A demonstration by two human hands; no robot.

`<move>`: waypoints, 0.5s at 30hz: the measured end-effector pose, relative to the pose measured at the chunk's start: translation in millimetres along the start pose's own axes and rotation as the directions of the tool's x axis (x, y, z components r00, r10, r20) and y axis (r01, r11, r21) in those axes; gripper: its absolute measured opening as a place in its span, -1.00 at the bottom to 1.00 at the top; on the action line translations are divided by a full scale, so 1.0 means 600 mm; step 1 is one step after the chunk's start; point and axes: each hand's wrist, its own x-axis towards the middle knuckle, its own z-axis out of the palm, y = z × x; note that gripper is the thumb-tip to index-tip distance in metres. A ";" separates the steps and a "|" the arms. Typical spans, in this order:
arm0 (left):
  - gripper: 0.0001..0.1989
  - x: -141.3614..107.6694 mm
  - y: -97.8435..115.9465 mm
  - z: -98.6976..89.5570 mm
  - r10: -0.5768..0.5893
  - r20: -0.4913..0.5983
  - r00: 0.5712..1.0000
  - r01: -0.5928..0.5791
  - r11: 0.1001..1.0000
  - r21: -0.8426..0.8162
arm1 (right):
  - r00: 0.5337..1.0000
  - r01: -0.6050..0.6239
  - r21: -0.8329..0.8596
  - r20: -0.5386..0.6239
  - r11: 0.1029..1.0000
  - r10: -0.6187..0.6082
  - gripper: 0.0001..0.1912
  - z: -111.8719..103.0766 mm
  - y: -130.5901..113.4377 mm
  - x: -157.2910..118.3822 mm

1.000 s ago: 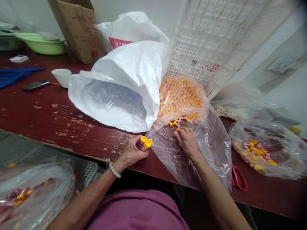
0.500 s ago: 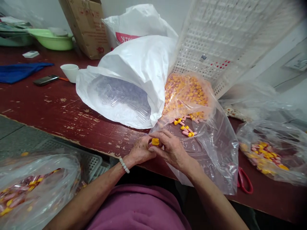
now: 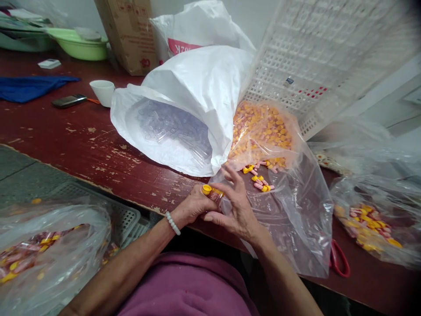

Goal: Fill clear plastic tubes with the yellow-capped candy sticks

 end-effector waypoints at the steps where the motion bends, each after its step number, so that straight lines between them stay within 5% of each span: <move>1: -0.83 -0.003 0.003 -0.001 -0.034 0.016 0.999 0.035 0.994 -0.102 | 0.999 -0.023 0.028 -0.033 0.999 0.024 -0.19 0.000 0.003 0.001; 4: -0.78 -0.012 0.006 -0.004 -0.121 0.067 0.990 0.136 0.934 -0.332 | 0.998 -0.035 0.034 -0.041 0.999 0.037 0.04 0.008 0.007 -0.001; 7: -0.79 -0.017 0.005 -0.004 -0.152 0.102 0.983 0.182 0.871 -0.455 | 1.000 0.007 0.012 -0.001 1.000 -0.007 0.03 0.029 0.003 -0.005; 15: -0.81 -0.027 -0.007 0.006 -0.211 0.109 0.971 0.234 0.777 -0.585 | 0.999 0.023 0.007 -0.046 1.000 -0.023 -0.46 0.050 -0.013 0.005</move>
